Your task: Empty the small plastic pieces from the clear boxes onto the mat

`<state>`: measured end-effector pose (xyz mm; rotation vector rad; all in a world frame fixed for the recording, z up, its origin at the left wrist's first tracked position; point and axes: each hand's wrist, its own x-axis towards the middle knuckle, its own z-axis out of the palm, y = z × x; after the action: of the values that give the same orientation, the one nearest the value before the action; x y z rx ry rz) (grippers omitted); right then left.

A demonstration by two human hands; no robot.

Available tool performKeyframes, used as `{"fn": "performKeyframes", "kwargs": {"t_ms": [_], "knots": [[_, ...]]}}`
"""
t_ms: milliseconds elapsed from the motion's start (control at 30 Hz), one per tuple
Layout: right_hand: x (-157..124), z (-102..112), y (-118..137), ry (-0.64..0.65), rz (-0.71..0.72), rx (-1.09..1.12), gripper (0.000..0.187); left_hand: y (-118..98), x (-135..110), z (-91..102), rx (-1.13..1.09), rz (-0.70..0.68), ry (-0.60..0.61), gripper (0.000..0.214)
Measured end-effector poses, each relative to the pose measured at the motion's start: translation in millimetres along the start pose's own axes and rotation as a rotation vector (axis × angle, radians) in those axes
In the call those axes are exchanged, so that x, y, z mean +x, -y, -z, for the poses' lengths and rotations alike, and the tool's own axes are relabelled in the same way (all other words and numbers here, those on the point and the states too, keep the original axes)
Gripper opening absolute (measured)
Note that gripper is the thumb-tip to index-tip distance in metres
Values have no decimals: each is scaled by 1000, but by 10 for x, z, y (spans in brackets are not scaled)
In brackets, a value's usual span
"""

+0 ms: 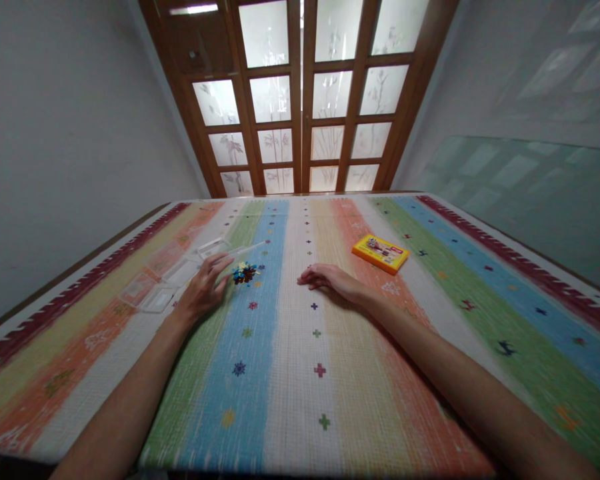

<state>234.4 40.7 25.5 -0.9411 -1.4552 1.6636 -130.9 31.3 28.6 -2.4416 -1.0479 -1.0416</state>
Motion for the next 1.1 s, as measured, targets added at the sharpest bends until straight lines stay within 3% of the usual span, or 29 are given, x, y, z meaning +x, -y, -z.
{"fn": "performKeyframes", "kwargs": {"t_ms": [567, 833, 967, 1100], "knots": [[-3, -3, -16, -19, -8, 37, 26, 75, -31, 20, -15, 27, -34, 48], [-7, -9, -14, -19, -14, 66, 25, 110, -61, 75, -72, -14, 127, 41], [3, -6, -25, -21, -13, 66, 25, 62, -55, 35, -58, -7, 54, 39], [19, 7, -30, -7, -10, 64, 23, 24, -20, -35, -79, 64, -154, 50]]}}
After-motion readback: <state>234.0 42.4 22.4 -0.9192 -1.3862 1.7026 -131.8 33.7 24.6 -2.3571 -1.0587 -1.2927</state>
